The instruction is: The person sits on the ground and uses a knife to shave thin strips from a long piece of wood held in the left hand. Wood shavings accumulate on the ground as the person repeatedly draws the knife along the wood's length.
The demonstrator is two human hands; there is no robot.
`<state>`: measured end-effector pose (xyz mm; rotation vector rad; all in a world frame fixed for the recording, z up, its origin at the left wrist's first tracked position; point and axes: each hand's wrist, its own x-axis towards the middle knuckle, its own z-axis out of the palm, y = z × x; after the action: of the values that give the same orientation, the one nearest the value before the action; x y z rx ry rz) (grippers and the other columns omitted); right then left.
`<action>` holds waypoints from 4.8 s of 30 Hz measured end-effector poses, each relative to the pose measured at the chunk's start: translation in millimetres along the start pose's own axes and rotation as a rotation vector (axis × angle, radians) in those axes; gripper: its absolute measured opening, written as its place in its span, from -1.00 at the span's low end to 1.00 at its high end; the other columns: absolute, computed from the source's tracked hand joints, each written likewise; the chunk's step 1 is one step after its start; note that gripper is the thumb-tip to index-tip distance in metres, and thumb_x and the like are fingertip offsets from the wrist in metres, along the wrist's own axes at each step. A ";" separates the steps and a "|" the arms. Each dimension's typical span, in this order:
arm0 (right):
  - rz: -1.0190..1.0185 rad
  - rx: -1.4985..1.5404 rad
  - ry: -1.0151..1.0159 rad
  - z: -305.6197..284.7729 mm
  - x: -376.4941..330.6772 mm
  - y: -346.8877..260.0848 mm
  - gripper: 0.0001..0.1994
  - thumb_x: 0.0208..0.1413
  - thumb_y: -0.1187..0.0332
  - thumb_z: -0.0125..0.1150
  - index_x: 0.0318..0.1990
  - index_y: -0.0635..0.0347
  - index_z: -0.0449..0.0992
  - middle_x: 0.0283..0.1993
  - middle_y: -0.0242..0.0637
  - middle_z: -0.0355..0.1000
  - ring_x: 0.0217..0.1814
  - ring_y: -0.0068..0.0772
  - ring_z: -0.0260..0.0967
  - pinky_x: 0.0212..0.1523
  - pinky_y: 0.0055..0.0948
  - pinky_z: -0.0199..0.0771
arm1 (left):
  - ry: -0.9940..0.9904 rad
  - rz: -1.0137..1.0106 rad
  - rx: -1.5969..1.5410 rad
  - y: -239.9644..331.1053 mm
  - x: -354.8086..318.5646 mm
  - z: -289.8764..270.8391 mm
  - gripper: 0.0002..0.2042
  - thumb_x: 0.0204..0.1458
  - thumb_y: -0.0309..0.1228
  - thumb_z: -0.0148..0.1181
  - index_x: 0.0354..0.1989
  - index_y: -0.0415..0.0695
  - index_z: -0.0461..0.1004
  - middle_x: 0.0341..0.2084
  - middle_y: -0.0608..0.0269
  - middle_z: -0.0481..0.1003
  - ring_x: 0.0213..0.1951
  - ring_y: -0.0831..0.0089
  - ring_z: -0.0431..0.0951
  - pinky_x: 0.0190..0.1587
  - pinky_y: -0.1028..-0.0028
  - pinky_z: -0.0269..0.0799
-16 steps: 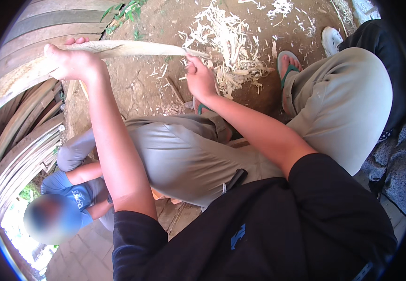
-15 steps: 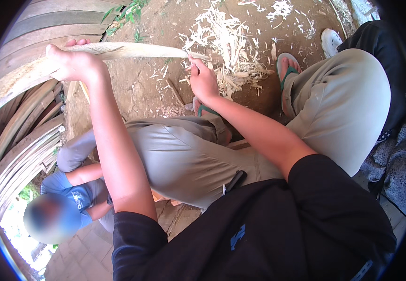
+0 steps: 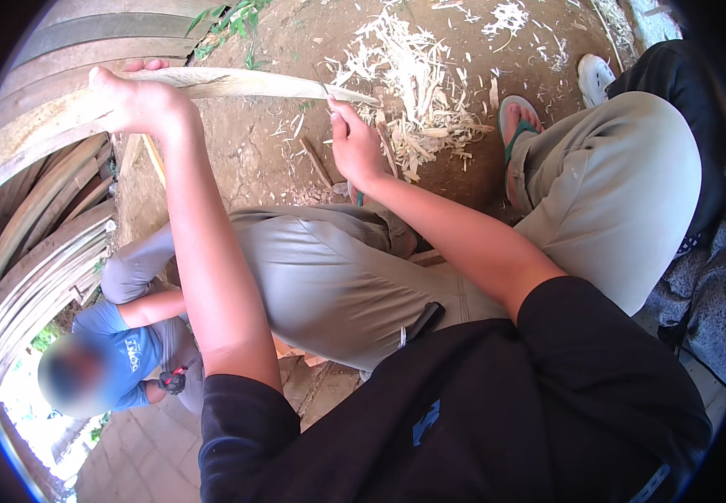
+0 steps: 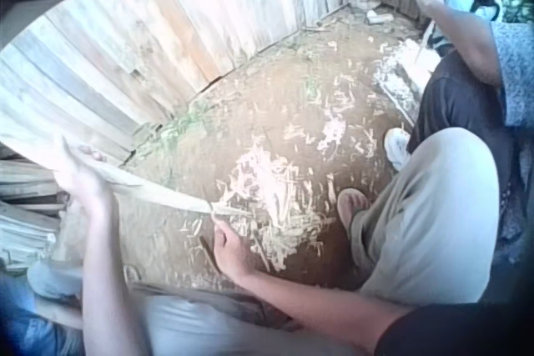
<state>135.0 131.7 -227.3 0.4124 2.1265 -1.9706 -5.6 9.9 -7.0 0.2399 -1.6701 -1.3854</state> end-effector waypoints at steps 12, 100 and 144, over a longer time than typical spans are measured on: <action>0.087 0.056 0.160 -4.6 26.1 36.1 -0.67 0.41 0.23 -0.01 0.22 -0.11 0.55 -0.35 -0.03 0.59 -0.35 -0.06 0.56 -0.25 -0.13 0.47 | -0.044 -0.052 -0.024 3.3 -7.0 15.8 -0.46 0.31 -0.13 0.03 0.18 -0.36 0.08 -0.40 0.00 0.38 -0.50 0.24 0.45 -0.38 0.27 0.53; 0.051 -0.035 0.008 -9.9 19.1 44.8 -0.67 0.39 0.28 0.01 0.22 -0.08 0.57 -0.16 -0.01 0.63 -0.27 -0.12 0.57 -0.18 -0.23 0.51 | -0.052 -0.115 0.043 -24.1 7.9 -21.3 -0.41 0.30 0.18 -0.34 0.08 -0.19 0.10 -0.25 0.01 0.36 -0.42 0.14 0.47 -0.20 0.12 0.48; 0.002 0.032 -0.109 -26.7 6.3 -35.3 -0.65 0.40 0.31 0.00 0.25 0.00 0.54 -0.38 -0.15 0.56 -0.49 -0.31 0.42 -0.36 -0.27 0.42 | -0.107 0.045 -0.018 -1.5 -0.5 -11.8 -0.26 0.24 0.07 0.06 0.27 -0.44 0.17 0.13 -0.24 0.30 -0.09 -0.03 0.55 -0.23 0.07 0.74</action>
<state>117.8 156.4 -194.2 0.3043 2.0301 -1.9807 2.9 1.7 -9.3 0.1192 -1.7387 -1.4002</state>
